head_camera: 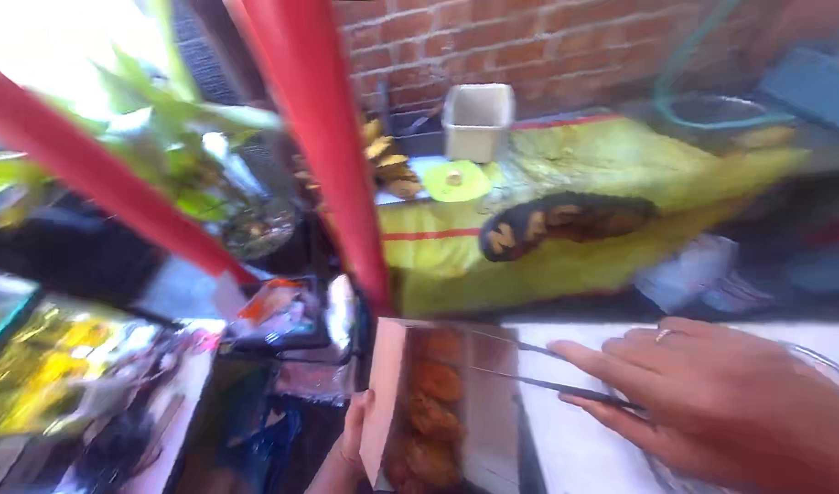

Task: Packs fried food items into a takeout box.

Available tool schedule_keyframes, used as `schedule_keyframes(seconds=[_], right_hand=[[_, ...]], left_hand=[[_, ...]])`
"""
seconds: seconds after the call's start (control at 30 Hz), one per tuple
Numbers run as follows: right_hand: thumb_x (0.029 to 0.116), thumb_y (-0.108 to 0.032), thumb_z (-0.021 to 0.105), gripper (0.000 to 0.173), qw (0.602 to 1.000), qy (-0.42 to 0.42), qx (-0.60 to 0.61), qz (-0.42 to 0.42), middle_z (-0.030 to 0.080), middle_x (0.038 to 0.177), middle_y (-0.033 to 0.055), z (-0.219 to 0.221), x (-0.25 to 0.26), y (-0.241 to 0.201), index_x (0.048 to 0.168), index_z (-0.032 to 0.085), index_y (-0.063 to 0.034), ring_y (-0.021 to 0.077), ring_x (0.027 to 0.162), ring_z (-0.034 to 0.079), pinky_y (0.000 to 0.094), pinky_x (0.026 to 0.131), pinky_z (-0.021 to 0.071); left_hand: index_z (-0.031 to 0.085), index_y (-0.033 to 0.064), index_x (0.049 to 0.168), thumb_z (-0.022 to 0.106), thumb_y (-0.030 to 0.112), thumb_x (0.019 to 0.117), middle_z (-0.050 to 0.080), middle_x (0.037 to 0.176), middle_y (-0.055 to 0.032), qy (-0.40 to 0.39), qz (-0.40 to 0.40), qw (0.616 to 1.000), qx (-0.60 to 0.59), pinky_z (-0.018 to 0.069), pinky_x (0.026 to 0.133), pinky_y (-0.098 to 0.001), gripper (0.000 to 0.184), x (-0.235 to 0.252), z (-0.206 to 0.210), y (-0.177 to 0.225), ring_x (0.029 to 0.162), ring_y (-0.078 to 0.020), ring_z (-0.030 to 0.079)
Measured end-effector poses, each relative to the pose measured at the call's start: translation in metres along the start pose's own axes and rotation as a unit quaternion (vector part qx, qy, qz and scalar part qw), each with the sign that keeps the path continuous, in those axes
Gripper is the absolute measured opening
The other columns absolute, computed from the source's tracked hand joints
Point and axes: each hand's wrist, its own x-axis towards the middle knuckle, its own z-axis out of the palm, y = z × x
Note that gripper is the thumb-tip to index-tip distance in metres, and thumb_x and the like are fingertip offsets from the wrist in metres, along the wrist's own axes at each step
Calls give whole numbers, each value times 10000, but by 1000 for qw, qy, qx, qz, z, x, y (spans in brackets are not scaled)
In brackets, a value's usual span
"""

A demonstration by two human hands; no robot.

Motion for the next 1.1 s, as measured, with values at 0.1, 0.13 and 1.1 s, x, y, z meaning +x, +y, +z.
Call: schedule_keyframes(seconds=[0.1, 0.13, 1.1], right_hand=[[1019, -474, 428, 521, 994, -1, 0, -110, 614, 650, 56, 5, 62, -58, 1142, 757, -88, 264, 539, 585, 436, 510, 464], [1019, -474, 439, 516, 991, -1, 11, -134, 622, 652, 59, 2, 80, -81, 1141, 760, -89, 266, 544, 593, 441, 518, 473], [1021, -544, 524, 474, 848, 20, 261, -461, 705, 893, 40, 167, 411, -494, 1340, 666, -223, 224, 820, 694, 461, 751, 578]], left_hand=[[769, 186, 1149, 686, 405, 944, 781, 1058, -26, 87, 65, 994, -3, 613, 880, -315, 311, -77, 3, 28, 967, -109, 747], [761, 177, 1178, 663, 407, 962, 777, 1084, -31, 77, 84, 993, -11, 609, 897, -322, 331, -106, 1, 37, 993, -115, 744], [729, 195, 1263, 511, 549, 1010, 758, 1167, -20, 244, 526, 810, 86, 598, 931, -371, 487, -534, -43, 182, 1067, -129, 723]])
